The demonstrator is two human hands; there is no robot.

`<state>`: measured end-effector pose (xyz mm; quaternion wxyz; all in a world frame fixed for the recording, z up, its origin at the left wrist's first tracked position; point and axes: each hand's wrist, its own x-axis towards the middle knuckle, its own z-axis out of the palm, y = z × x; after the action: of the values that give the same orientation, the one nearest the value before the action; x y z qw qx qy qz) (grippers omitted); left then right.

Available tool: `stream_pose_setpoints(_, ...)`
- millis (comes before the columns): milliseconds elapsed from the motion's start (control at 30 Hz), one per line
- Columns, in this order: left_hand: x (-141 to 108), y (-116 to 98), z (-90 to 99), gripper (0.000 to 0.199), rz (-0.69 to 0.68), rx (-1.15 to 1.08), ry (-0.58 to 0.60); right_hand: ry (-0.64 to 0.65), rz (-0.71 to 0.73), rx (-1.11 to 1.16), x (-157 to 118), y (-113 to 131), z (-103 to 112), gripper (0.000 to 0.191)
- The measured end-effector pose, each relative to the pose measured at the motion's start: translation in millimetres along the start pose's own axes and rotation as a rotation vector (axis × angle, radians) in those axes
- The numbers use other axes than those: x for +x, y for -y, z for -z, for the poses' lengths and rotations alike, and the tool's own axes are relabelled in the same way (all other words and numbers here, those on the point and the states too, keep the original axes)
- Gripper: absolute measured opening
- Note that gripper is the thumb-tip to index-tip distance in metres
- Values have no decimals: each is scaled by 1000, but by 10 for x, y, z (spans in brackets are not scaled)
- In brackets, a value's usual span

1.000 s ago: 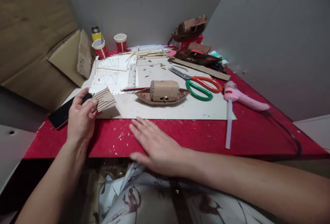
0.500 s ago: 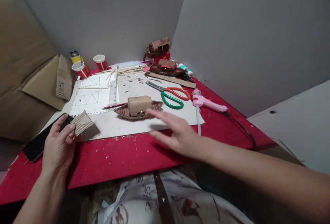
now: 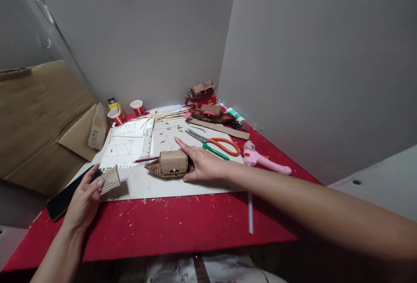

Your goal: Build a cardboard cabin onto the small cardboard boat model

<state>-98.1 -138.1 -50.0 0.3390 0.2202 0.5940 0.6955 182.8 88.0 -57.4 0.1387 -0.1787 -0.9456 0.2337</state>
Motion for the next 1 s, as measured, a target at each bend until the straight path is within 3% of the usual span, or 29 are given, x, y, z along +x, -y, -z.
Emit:
stream_pose_setpoints(167, 30, 41, 77, 70, -2, -24, -2, 7, -4, 52, 50, -149, 91, 117)
stream_pose_setpoints(267, 41, 55, 94, 70, 0, -45, -4, -70, -27, 60, 95, -257, 434, 116)
stream_pose_setpoints(400, 41, 50, 79, 69, 12, -72, -27, -372, -56, 22, 167, -338, 1005, 114)
stream_pose_setpoints(500, 36, 40, 71, 69, 13, -74, -20, -421, -90, 6, 199, -360, 1166, 111)
stream_pose_setpoints(633, 23, 31, 65, 72, 22, -70, 1, -309, -74, 24, 208, -363, 908, 118)
stream_pose_setpoints(800, 11, 38, 59, 72, 37, -80, -16, -22, -57, 73, 124, -295, 433, 119)
stream_pose_setpoints(900, 1, 41, 60, 70, 40, -83, -24, 90, -67, 38, 64, -241, 277, 117)
stream_pose_setpoints(1000, -20, 30, 50, 71, 58, -86, -18, 117, -66, -17, 88, -233, 188, 113)
